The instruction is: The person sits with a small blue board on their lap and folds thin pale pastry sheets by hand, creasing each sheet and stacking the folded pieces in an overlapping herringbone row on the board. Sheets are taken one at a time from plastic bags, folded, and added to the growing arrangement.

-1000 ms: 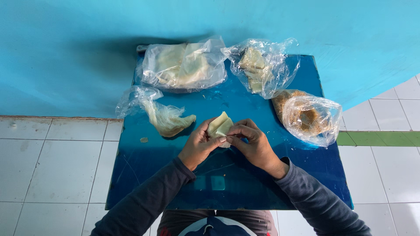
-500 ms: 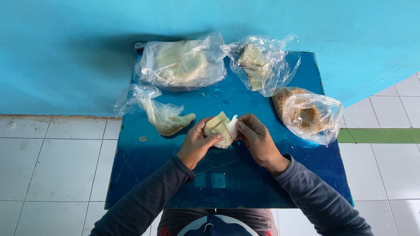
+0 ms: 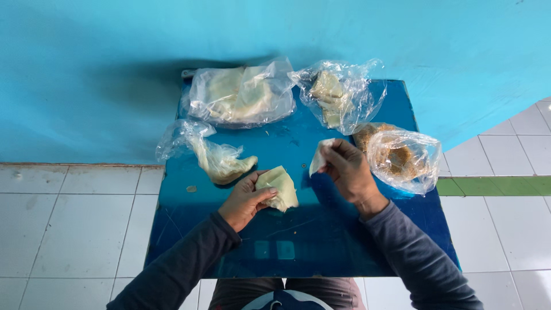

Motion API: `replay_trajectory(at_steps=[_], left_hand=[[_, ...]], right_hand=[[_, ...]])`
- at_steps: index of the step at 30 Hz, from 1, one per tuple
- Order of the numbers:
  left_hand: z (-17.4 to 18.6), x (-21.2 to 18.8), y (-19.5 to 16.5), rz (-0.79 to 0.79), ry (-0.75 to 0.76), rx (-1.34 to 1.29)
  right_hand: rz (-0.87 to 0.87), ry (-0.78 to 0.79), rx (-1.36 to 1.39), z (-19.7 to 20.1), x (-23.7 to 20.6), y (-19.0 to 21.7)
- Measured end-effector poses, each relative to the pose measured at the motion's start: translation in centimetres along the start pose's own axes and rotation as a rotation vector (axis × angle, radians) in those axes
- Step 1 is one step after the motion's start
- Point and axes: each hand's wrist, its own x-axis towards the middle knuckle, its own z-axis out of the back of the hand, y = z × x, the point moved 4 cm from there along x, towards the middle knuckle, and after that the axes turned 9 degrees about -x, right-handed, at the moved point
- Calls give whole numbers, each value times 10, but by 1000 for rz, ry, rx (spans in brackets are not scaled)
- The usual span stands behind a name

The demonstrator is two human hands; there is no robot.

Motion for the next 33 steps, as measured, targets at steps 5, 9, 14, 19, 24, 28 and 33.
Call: replay_trajectory(at_steps=[5, 9, 14, 19, 24, 28, 33], left_hand=[[0, -1, -4, -3, 46, 51], [-3, -3, -4, 29, 27, 102], [-4, -4, -8, 16, -6, 128], [-3, -2, -8, 14, -25, 159], [-3, -2, -8, 7, -23, 110], [-3, -3, -9, -13, -22, 103], [-3, -2, -7, -10, -9, 114]], right_hand=[[316, -246, -493, 8, 41, 24], [780, -281, -1287, -26, 43, 22], [900, -139, -1479, -57, 32, 0], [866, -127, -1421, -62, 35, -1], [642, -90, -1111, -47, 44, 2], [493, -202, -662, -6, 41, 24], [698, -125, -1162, -5, 28, 37]])
